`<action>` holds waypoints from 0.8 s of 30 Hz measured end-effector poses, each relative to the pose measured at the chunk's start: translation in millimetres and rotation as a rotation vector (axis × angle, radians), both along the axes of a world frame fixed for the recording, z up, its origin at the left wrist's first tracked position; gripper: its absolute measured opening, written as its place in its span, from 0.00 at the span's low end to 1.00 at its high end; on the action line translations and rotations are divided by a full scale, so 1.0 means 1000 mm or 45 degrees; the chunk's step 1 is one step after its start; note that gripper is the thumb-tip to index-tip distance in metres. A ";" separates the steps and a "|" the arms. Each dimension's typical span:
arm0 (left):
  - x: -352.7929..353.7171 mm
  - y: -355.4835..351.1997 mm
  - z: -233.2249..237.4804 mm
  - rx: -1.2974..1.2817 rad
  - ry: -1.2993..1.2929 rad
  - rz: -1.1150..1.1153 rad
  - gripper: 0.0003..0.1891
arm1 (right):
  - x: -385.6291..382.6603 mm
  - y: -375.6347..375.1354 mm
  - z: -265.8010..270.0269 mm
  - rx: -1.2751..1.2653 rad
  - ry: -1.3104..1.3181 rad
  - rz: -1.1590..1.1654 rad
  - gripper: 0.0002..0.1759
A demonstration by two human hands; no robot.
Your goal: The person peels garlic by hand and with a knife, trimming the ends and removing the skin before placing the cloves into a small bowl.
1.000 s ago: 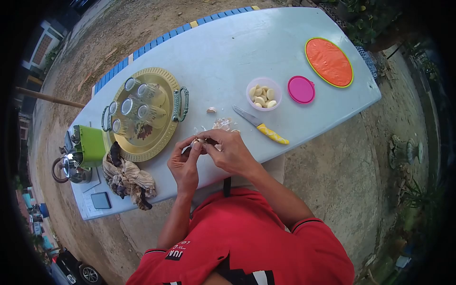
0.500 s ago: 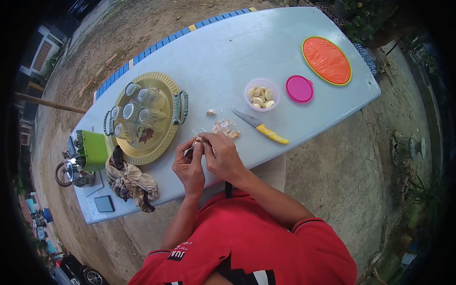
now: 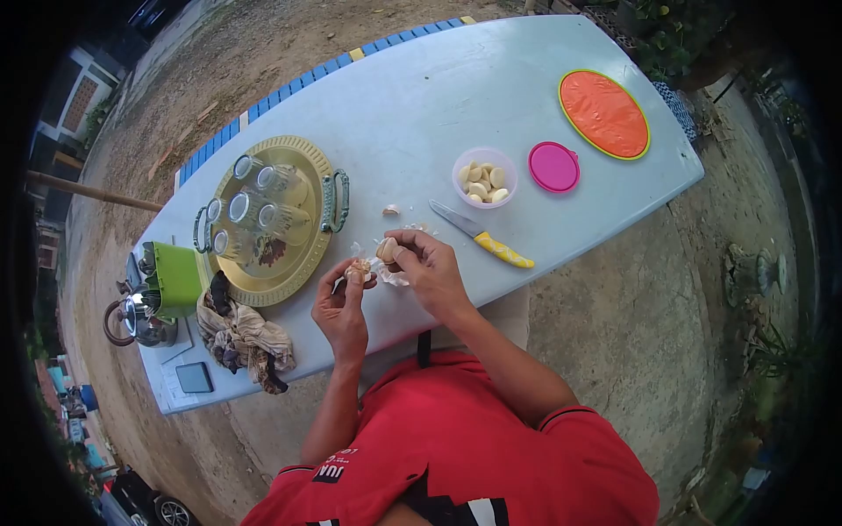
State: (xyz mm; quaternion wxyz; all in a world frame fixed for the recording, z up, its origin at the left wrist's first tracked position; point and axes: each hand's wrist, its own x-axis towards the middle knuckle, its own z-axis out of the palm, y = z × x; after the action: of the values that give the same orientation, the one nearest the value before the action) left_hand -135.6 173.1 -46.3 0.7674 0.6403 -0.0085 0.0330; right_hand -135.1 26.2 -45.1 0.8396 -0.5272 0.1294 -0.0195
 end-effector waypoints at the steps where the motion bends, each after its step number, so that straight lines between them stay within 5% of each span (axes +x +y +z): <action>1: 0.001 0.008 -0.007 0.000 -0.001 0.002 0.11 | 0.000 -0.002 0.002 0.000 -0.001 0.002 0.16; 3: 0.002 0.022 -0.019 0.532 -0.043 -0.036 0.12 | -0.001 -0.006 0.006 0.103 0.029 -0.052 0.17; 6: 0.003 0.027 -0.017 0.858 -0.195 -0.057 0.13 | -0.002 -0.015 0.005 0.060 0.022 0.024 0.17; 13: 0.005 0.034 -0.008 0.843 -0.105 -0.098 0.12 | -0.006 -0.018 0.006 0.034 0.010 0.051 0.16; 15: 0.006 0.040 -0.014 1.056 -0.423 -0.120 0.13 | -0.007 -0.019 0.003 0.004 0.032 0.060 0.14; 21: 0.002 0.037 0.003 1.412 -0.567 -0.104 0.15 | -0.009 -0.017 0.007 -0.070 0.017 0.043 0.11; 24: 0.002 0.024 0.018 1.299 -0.695 0.044 0.14 | -0.008 -0.015 0.010 -0.064 -0.020 0.012 0.10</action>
State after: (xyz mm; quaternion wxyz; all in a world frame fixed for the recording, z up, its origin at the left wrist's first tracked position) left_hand -133.3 196.9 -28.2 0.3309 0.8976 -0.2105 0.2011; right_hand -143.3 10.9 -34.8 0.8272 -0.5485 0.1196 -0.0229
